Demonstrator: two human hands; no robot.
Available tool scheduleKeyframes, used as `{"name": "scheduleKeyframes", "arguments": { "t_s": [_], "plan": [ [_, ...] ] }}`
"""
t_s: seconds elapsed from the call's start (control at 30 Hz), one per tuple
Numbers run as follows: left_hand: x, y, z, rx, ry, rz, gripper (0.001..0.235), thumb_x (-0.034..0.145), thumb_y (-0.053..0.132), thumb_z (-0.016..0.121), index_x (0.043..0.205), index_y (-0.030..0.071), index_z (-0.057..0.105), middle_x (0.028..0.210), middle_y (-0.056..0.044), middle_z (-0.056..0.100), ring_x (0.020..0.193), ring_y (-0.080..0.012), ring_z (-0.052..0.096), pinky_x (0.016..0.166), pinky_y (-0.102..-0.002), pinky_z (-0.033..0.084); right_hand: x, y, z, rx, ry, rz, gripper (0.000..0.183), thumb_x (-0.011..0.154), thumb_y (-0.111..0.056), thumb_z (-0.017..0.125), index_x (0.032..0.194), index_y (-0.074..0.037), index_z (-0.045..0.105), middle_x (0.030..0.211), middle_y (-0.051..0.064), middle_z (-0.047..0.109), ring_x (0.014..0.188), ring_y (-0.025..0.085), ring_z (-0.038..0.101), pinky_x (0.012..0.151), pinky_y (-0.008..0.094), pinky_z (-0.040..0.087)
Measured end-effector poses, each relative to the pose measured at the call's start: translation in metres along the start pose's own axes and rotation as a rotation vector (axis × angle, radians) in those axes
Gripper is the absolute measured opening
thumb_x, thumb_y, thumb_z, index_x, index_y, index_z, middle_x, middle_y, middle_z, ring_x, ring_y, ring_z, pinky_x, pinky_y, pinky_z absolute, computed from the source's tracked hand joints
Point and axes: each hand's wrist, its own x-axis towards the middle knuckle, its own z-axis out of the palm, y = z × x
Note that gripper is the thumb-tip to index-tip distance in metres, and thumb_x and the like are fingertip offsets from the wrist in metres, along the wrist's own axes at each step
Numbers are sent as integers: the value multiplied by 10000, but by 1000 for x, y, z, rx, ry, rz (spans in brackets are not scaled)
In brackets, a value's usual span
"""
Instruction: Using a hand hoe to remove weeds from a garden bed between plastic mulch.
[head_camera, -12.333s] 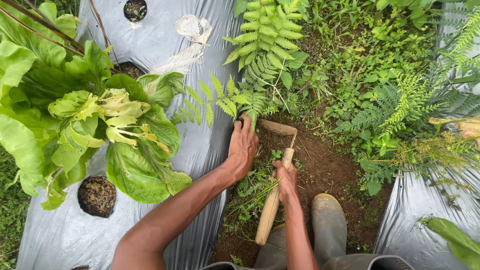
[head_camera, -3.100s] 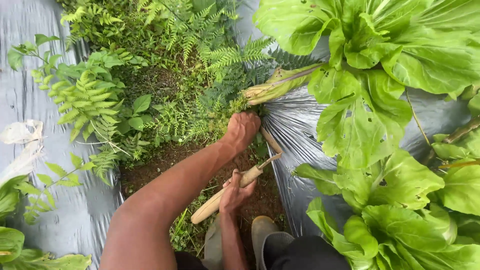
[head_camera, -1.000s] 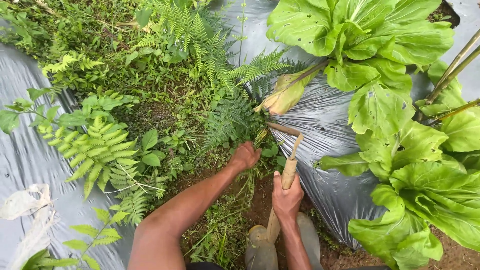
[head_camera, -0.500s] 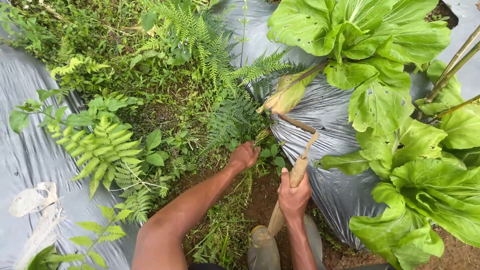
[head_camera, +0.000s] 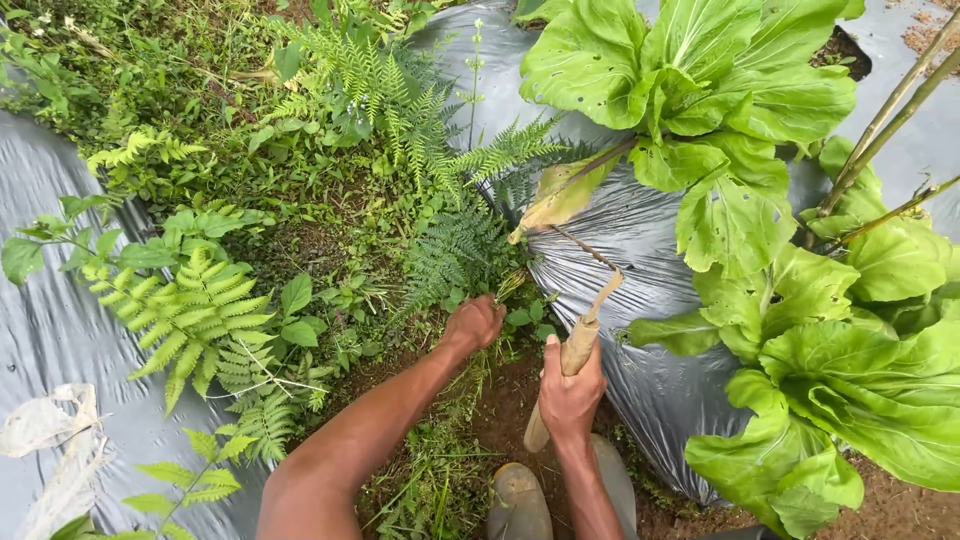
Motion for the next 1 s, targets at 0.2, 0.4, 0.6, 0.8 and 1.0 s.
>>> {"name": "scheduleKeyframes", "arguments": {
  "t_s": [0.2,0.4,0.6,0.8,1.0],
  "plan": [
    [18,-6,-10,-820,-43,-284,476,1033,409,601,1292,25,713,891,-110,745,684,-222,714,827,-514,654,7,61,20,-130,-246,-2,211,936,-220,682,960,-40,576,615,190,650,488,260,608,453,390,434],
    [17,3,-6,-1215,21,-393,421,1023,371,671,1182,-8,763,884,-165,786,539,-176,743,624,-381,720,7,30,3,-116,-183,-117,225,975,-313,639,991,-96,583,602,28,568,455,165,508,432,376,445],
    [-19,15,10,-1263,-63,-372,358,1071,391,553,1233,96,676,845,-111,758,501,-150,694,485,-288,698,8,68,16,-98,-239,-109,182,1002,-224,598,1058,-56,554,595,26,534,398,117,458,325,313,433],
    [-57,32,33,-1492,5,-305,331,1123,53,437,1415,180,527,1138,-193,724,468,-57,446,297,-139,384,6,27,-7,-182,-332,118,244,949,-322,663,964,-90,591,668,64,596,519,170,532,496,383,461],
    [-42,29,21,-1322,12,-354,164,1069,72,576,1192,81,685,986,-119,698,631,-100,662,411,-172,583,12,42,17,30,-224,37,311,962,-264,617,1186,-62,541,678,61,637,479,174,605,421,362,528]
  ]
}}
